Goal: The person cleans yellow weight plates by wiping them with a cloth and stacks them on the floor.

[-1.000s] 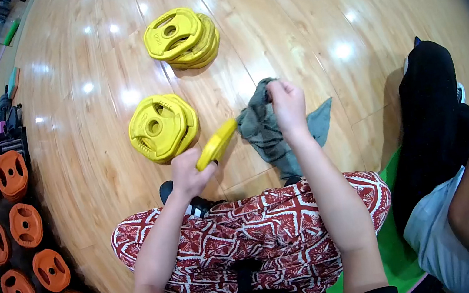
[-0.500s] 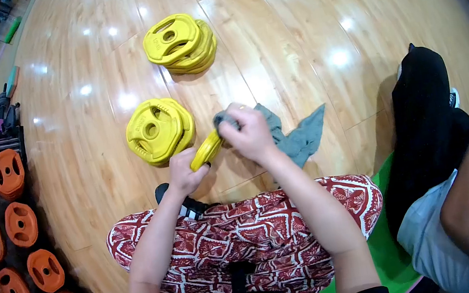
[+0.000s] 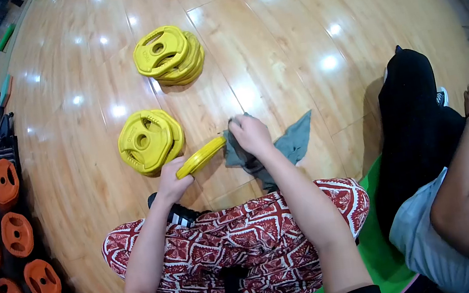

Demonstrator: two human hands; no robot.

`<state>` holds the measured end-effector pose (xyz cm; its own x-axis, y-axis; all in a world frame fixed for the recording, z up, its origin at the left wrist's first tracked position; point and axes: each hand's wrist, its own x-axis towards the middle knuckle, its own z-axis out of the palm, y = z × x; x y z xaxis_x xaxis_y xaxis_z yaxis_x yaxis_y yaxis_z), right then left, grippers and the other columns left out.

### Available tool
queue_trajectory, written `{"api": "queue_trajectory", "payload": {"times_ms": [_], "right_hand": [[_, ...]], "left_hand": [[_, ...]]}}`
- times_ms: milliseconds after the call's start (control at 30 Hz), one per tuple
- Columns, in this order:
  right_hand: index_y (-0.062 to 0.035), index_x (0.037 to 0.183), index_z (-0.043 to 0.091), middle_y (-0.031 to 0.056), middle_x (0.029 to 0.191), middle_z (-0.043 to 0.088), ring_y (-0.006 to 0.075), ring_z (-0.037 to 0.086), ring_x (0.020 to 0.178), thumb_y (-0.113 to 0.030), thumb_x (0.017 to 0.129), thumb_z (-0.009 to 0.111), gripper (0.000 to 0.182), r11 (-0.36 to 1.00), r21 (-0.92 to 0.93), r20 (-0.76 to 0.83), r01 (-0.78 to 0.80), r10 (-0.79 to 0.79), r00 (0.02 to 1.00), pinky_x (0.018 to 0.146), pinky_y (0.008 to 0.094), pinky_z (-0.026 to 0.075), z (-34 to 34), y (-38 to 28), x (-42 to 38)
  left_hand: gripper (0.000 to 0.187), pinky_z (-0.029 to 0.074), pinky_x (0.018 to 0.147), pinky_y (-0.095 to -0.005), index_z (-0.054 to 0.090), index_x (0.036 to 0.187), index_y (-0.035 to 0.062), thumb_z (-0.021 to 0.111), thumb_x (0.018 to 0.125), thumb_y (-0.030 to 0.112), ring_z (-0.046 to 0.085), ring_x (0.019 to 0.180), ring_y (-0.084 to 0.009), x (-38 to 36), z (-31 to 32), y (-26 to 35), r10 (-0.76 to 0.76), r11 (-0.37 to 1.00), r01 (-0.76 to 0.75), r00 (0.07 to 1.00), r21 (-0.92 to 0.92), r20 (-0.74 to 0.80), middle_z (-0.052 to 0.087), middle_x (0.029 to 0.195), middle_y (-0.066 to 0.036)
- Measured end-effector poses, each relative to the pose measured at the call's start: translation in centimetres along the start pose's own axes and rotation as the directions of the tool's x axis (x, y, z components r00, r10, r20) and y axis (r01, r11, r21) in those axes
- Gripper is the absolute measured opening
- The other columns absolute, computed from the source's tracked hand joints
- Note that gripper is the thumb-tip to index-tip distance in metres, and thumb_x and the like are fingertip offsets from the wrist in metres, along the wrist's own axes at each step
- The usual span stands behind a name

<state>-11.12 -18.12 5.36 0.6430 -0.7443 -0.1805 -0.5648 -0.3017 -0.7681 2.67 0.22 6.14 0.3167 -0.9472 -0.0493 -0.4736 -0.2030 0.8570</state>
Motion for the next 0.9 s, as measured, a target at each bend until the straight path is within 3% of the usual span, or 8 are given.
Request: {"api": "queue_trajectory", "payload": {"times_ms": [100, 133, 300, 467, 600, 667, 767, 900], "right_hand": [[0.0009, 0.066, 0.051, 0.0117, 0.054, 0.049, 0.0142, 0.047, 0.050, -0.017, 0.076, 0.048, 0.021, 0.852, 0.506, -0.125, 0.134, -0.082, 0.989, 0.050, 0.0293, 0.038, -0.9, -3.1, -0.2], [0.0017, 0.062, 0.049, 0.0095, 0.051, 0.044, 0.0089, 0.043, 0.050, -0.011, 0.075, 0.048, 0.018, 0.865, 0.451, -0.160, 0.221, -0.165, 0.973, 0.047, 0.0264, 0.036, -2.1, -5.5, -1.5], [-0.0044, 0.070, 0.050, 0.0147, 0.062, 0.051, 0.0325, 0.052, 0.060, -0.019, 0.074, 0.049, 0.015, 0.850, 0.051, -0.030, 0.525, -0.524, 0.851, 0.053, 0.0402, 0.041, 0.1, -6.2, -3.0], [-0.0027, 0.075, 0.054, 0.0179, 0.072, 0.057, 0.0341, 0.056, 0.071, -0.026, 0.077, 0.044, 0.025, 0.970, -0.189, 0.196, 0.151, -0.113, 0.974, 0.063, 0.0439, 0.043, 0.3, -1.7, -1.4], [0.0012, 0.071, 0.056, 0.0166, 0.066, 0.057, 0.0286, 0.058, 0.065, -0.023, 0.077, 0.044, 0.028, 0.997, 0.079, 0.063, -0.026, 0.021, 0.998, 0.059, 0.0386, 0.042, 1.1, 0.7, 0.0], [0.0027, 0.066, 0.053, 0.0084, 0.055, 0.050, 0.0150, 0.048, 0.052, -0.017, 0.076, 0.046, 0.023, 0.854, 0.512, 0.032, -0.088, 0.083, 0.996, 0.052, 0.0303, 0.038, -0.7, -2.3, 0.0], [0.0019, 0.062, 0.048, 0.0016, 0.050, 0.039, 0.0074, 0.036, 0.050, -0.011, 0.075, 0.047, 0.018, 0.877, 0.476, -0.149, 0.058, 0.015, 0.989, 0.048, 0.0254, 0.034, -2.1, -3.0, -0.6], [0.0000, 0.063, 0.049, 0.0020, 0.057, 0.045, 0.0116, 0.041, 0.052, -0.010, 0.076, 0.048, 0.016, 0.831, 0.503, -0.394, 0.235, -0.022, 0.919, 0.050, 0.0250, 0.035, -2.8, -2.5, 0.7]], "left_hand": [[0.020, 0.036, 0.053, -0.0358, 0.048, 0.063, -0.0028, 0.055, 0.058, 0.016, 0.045, 0.058, -0.0289, 0.2, -0.1, -0.2, -0.039, 0.998, 0.038, 0.999, -0.058, -0.016, 0.041, 0.061, -0.014], [0.020, 0.035, 0.053, -0.0358, 0.048, 0.063, -0.0026, 0.055, 0.058, 0.016, 0.045, 0.057, -0.0288, 0.3, -0.2, 0.0, -0.046, 0.997, 0.044, 0.999, -0.062, -0.019, 0.041, 0.061, -0.014], [0.023, 0.038, 0.054, -0.0357, 0.048, 0.063, -0.0023, 0.056, 0.058, 0.019, 0.048, 0.061, -0.0303, 0.5, -0.3, 0.7, -0.032, 0.999, 0.032, 0.999, 0.001, 0.008, 0.044, 0.064, -0.014], [0.024, 0.040, 0.058, -0.0382, 0.051, 0.064, -0.0002, 0.059, 0.055, 0.021, 0.050, 0.068, -0.0315, 0.1, -0.4, 1.5, 0.072, 0.980, -0.089, 0.993, 0.179, 0.098, 0.048, 0.068, -0.014], [0.025, 0.035, 0.056, -0.0378, 0.043, 0.062, 0.0023, 0.061, 0.050, 0.017, 0.043, 0.064, -0.0307, 0.3, -0.3, 1.6, 0.262, 0.948, -0.262, 0.965, 0.178, 0.025, 0.042, 0.064, -0.012], [0.024, 0.036, 0.059, -0.0371, 0.045, 0.063, 0.0036, 0.060, 0.050, 0.016, 0.045, 0.066, -0.0296, 0.3, -0.5, 2.2, 0.240, 0.950, -0.239, 0.971, 0.201, 0.020, 0.044, 0.065, -0.011], [0.023, 0.035, 0.061, -0.0355, 0.044, 0.065, 0.0060, 0.060, 0.050, 0.015, 0.044, 0.066, -0.0274, 0.5, -0.7, 2.8, 0.274, 0.934, -0.265, 0.962, 0.242, -0.006, 0.044, 0.066, -0.009], [0.024, 0.035, 0.065, -0.0350, 0.045, 0.066, 0.0063, 0.061, 0.050, 0.013, 0.044, 0.069, -0.0267, 0.5, -0.4, 3.7, 0.328, 0.905, -0.331, 0.943, 0.267, 0.058, 0.044, 0.069, -0.008]]}}
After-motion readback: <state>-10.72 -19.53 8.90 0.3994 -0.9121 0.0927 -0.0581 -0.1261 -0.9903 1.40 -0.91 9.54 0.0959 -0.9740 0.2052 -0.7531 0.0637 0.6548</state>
